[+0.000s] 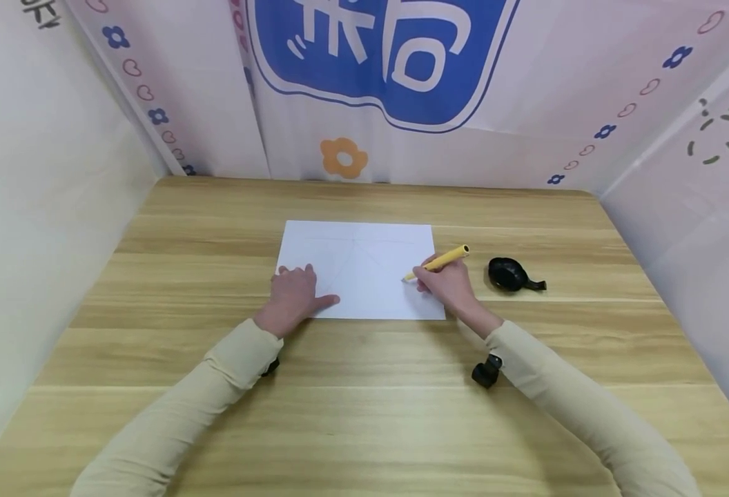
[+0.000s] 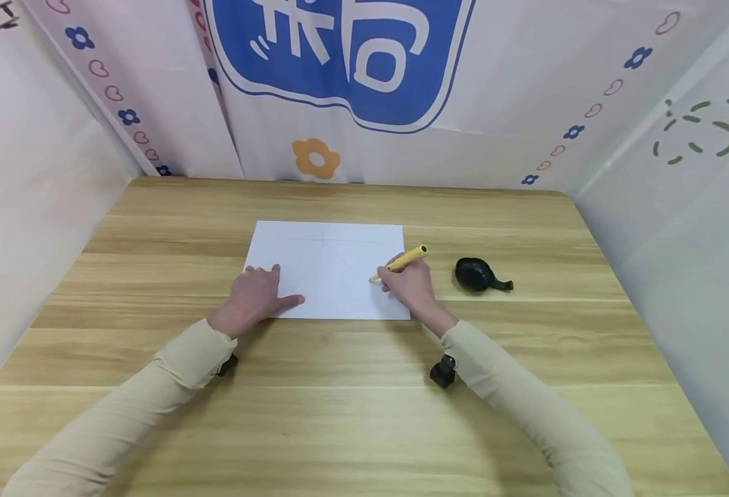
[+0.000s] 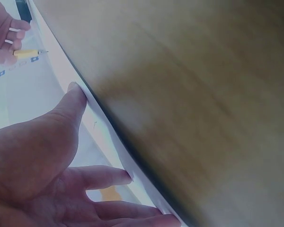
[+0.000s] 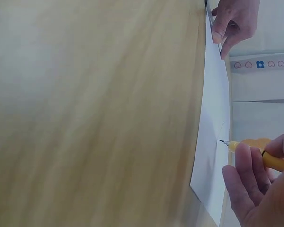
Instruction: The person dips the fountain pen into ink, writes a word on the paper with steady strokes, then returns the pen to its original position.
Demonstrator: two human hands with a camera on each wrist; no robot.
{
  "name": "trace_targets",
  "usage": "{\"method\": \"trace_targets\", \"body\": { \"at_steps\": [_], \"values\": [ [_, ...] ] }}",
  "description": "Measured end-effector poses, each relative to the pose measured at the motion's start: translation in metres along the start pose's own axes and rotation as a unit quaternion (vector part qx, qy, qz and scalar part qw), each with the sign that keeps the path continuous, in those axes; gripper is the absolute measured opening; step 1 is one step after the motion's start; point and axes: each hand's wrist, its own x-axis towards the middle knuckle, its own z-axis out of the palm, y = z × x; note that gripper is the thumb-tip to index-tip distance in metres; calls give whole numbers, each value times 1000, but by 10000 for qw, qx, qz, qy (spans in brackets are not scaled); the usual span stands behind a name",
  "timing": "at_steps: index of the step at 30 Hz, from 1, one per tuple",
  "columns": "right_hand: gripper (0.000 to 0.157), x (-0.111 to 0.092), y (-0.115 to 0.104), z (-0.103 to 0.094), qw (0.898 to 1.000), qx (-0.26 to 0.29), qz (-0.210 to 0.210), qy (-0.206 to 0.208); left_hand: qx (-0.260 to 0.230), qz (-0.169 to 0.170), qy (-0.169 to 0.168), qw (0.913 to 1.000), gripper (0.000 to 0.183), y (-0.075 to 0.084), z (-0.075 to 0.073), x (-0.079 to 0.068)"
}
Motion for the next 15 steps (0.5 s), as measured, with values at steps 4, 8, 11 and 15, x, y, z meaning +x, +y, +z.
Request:
{"method": "trace_targets", "body": {
  "at_steps": [4,8,11,15],
  "values": [
    [15,-2,2,-4,10000,-60,57,-1,-47,-10,24,10000,85,0,1,0],
    [15,-3,5,-7,10000,-28,35,-11,-107,-4,71,9999,82,-1,1,0],
    [15,-5,7,-10,10000,9,24,-13,-145,-6,95,9998,80,-1,2,0],
    [16,-9,9,-15,10000,47,36,-14,-167,12,141,9998,80,-1,3,1]
  ]
}}
